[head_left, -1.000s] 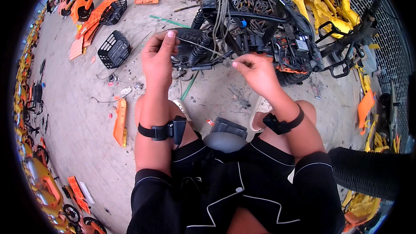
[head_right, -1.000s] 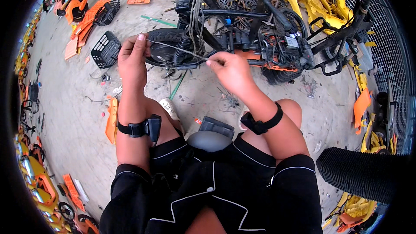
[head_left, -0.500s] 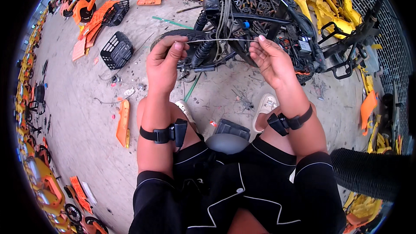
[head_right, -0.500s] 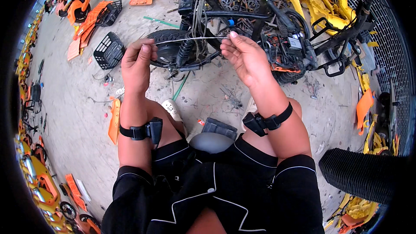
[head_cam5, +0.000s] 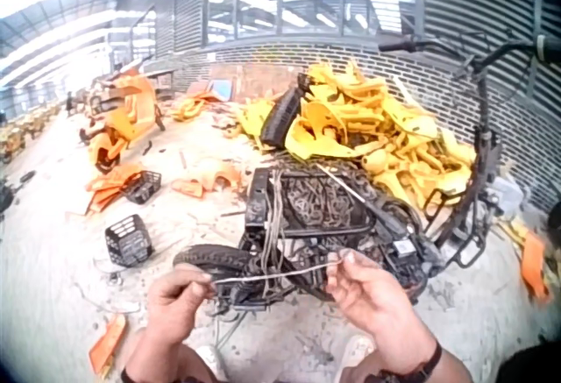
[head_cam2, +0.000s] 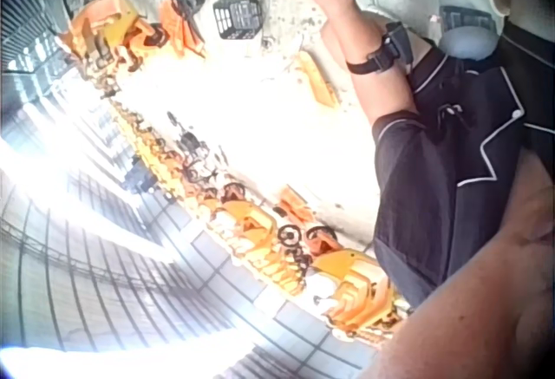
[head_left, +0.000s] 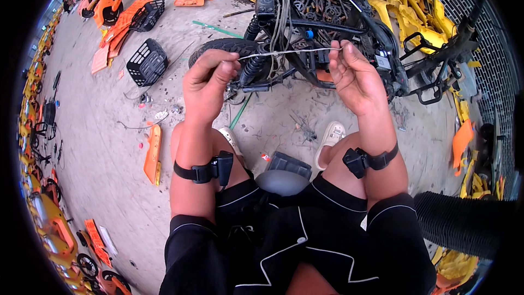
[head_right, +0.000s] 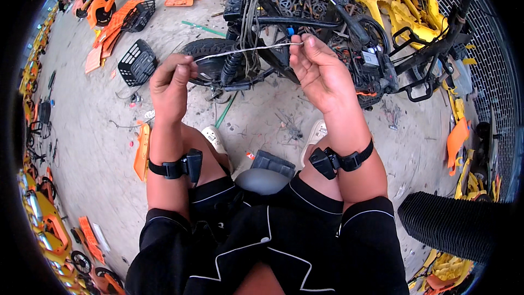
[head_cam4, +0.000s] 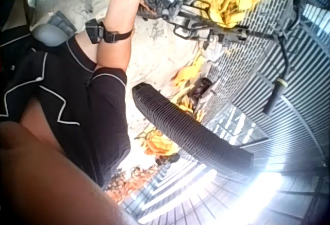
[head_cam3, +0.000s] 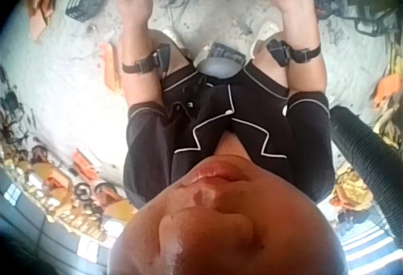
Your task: The person manipulates electrical wires on a partially disassembled motorcycle by hand, pulling individual strands and checking their connections near the rear wheel.
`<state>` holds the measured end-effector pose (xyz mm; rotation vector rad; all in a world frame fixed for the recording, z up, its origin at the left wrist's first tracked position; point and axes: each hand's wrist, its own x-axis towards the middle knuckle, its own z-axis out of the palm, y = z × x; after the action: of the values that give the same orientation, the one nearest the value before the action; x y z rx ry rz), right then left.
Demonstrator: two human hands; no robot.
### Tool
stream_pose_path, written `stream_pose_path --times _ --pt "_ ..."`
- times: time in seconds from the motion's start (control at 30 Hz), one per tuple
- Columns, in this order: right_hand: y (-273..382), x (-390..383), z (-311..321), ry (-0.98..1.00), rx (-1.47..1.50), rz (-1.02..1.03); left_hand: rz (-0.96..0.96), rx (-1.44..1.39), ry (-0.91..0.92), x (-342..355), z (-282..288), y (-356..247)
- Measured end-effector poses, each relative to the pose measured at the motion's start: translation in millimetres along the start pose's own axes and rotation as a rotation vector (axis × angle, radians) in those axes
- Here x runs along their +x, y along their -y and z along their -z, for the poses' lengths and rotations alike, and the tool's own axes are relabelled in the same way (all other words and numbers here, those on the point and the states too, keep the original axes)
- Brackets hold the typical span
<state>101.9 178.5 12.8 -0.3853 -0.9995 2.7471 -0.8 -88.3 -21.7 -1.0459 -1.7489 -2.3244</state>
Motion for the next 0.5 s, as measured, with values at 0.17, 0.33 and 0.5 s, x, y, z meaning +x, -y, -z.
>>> stream_pose_path --times 0.17,0.33,0.5 --pt "-6 0 -1 0.106 -0.114 0.257 0.302 -0.335 -0.274 6 -16 0" --pt "-9 -16 -13 0.377 -0.668 0.782 0.567 -0.570 -0.387 10 -11 6" --pt "-6 -49 -32 0.924 -1.420 1.002 0.668 -0.369 -0.386 12 -2 11"
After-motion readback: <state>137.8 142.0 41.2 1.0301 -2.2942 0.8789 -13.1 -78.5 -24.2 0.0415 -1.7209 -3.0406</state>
